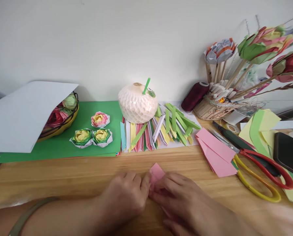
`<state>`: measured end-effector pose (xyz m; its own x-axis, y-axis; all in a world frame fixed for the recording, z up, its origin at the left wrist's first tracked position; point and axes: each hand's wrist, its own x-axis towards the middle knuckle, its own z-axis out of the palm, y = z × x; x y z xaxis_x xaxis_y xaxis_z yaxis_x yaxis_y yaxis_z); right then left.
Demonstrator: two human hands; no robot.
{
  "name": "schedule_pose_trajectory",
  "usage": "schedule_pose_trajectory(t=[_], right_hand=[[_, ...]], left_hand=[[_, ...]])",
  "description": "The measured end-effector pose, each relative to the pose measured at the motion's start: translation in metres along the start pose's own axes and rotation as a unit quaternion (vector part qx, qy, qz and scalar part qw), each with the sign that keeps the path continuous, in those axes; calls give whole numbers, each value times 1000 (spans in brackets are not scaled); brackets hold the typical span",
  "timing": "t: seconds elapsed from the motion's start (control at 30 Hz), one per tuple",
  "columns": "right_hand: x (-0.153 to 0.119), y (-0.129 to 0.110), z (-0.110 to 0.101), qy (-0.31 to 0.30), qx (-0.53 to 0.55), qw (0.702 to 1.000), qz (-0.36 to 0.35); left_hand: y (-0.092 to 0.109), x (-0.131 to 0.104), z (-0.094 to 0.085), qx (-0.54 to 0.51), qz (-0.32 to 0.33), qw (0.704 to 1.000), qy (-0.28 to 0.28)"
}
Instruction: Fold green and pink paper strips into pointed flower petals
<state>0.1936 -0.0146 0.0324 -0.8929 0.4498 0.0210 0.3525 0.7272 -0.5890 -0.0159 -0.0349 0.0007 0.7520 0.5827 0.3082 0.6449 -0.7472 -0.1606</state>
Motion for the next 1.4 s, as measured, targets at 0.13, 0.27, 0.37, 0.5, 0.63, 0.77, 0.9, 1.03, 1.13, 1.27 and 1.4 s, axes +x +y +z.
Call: schedule_pose_trajectory(t=[0.13,0.27,0.37,0.5,0.63,0.77,0.9,1.03,1.13,1.27,1.4], right_hand=[[-1,0,3,16,60,998,-26],[-3,6,13,177,65,981,42],[2,9,18,263,13,949,174],[11,11,20,246,-43,937,244],[12,14,24,244,-44,933,261],[11,18,28,261,-42,933,244],[10,20,30,285,-86,935,192],[9,18,29,286,-150,938,127],[10,18,29,282,-172,938,106],[11,19,29,296,-165,930,140],[12,21,28,286,-130,936,158]], left_hand=[[-9,3,3,-8,-11,1000,-18],[-12,4,5,-3,-7,1000,-25],[-10,3,7,-3,-6,1000,-4],[-12,5,9,-11,-6,1000,12],[-19,10,8,-82,-59,995,13],[-21,13,6,-86,-67,994,28],[-20,12,6,-29,-33,994,96],[-19,12,7,-13,-12,992,121],[-20,12,7,-16,-12,992,125],[-22,13,6,-14,1,993,114],[-21,13,5,-3,11,993,116]])
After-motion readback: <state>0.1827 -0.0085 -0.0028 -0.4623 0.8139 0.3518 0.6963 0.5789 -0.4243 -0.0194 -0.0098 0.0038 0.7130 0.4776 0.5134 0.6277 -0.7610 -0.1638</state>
